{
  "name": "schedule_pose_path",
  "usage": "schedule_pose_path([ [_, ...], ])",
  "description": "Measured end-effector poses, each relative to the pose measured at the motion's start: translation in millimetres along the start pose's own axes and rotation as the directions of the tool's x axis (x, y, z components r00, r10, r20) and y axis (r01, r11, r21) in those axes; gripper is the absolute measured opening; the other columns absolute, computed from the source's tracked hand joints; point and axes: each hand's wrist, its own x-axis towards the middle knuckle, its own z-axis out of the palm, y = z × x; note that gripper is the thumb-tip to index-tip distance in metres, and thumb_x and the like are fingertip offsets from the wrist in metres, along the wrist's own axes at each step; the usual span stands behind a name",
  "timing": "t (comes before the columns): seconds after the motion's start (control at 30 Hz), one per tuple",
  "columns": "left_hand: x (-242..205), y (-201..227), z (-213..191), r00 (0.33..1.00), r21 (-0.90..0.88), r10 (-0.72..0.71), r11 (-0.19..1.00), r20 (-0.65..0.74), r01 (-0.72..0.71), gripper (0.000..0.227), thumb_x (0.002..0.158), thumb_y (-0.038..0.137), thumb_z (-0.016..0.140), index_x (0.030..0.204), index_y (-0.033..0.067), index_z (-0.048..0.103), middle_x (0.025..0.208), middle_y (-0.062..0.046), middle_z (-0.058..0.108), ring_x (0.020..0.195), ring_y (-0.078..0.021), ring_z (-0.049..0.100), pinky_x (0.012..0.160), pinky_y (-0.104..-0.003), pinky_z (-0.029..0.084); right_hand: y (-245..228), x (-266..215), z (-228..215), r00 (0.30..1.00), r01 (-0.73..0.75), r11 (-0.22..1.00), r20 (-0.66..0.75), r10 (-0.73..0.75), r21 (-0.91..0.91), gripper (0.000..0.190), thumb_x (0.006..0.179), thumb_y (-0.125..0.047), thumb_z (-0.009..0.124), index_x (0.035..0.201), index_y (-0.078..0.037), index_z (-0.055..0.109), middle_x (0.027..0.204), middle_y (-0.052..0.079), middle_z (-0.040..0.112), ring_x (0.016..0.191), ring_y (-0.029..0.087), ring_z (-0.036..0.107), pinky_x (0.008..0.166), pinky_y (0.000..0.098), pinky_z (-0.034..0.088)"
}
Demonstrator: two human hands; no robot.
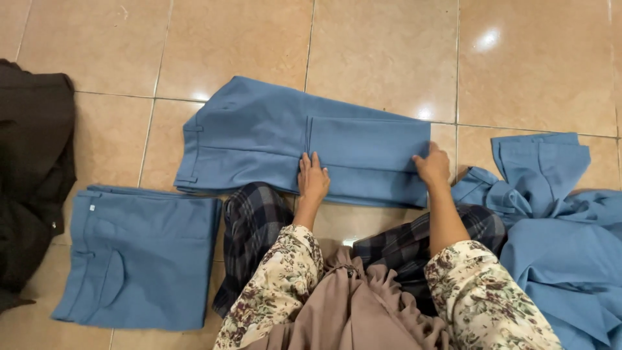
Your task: The person is sitting on the floor and folding blue trousers from a large pile into neat stacks.
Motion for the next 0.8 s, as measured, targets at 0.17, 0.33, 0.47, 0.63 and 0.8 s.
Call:
schedule_pose_path([
  [0.17,-28.6,-13.6,1.8,0.995,-0.158,0.066,0.985,-0.071,-0.076,0.065,0.094,0.011,0.054,0.157,0.0044,0.037,0.159,-0.030,0.031,0.146,-0.0492,0.037,0.108,-0.056,0.047,39.0,-1.6,27.1,0.985,-0.141,0.965,0.130,0.114,0.221,0.082,0.070,-0.044,0.090,0.141,-0.014,0.060,0.119,0.018,0.071,0.112,0.039,0.067,0.077,0.0628,0.057],
  [0.33,-37.5,-2.5,-4.0,0.986,-0.280,0.073,0.953,-0.150,-0.113,0.061,0.097,0.009,0.053,0.154,-0.0027,0.038,0.156,-0.036,0.033,0.143,-0.0545,0.036,0.113,-0.058,0.041,-40.7,-74.6,-74.5,0.965,-0.262,0.567,0.229,0.130,0.781,0.065,0.083,-0.017,0.085,0.140,-0.001,0.057,0.129,0.038,0.058,0.127,0.055,0.052,0.095,0.0736,0.043],
  [0.47,-46.4,42.8,-1.8,0.990,-0.432,0.068,0.895,-0.122,-0.115,0.058,0.104,0.023,0.053,0.156,0.0009,0.038,0.155,-0.039,0.033,0.144,-0.0550,0.035,0.118,-0.058,0.034,-51.8,-71.3,-147.8,0.977,-0.159,0.269,0.190,-0.093,0.950,0.063,0.093,-0.022,0.082,0.149,-0.017,0.052,0.146,0.022,0.052,0.137,0.041,0.048,0.105,0.0625,0.042],
  [0.63,-51.4,121.5,36.5,0.986,-0.538,0.163,0.829,-0.031,-0.154,0.060,0.107,0.035,0.048,0.158,0.0042,0.035,0.154,-0.041,0.032,0.141,-0.0562,0.037,0.115,-0.059,0.038,-65.3,-86.1,-233.3,0.995,0.008,0.240,0.016,-0.100,0.971,0.051,0.090,-0.020,0.082,0.138,-0.022,0.064,0.114,0.006,0.073,0.102,0.024,0.076,0.081,0.0432,0.065],
  [0.8,-64.7,173.7,90.3,0.929,-0.546,0.320,0.819,0.186,-0.173,0.063,0.108,0.047,0.043,0.158,0.0090,0.037,0.154,-0.036,0.037,0.138,-0.0519,0.044,0.111,-0.058,0.042,-103.5,-135.7,-276.5,0.995,0.067,0.169,-0.052,-0.090,0.983,0.043,0.088,-0.010,0.081,0.128,-0.017,0.068,0.103,0.005,0.075,0.091,0.022,0.079,0.074,0.0397,0.068],
])
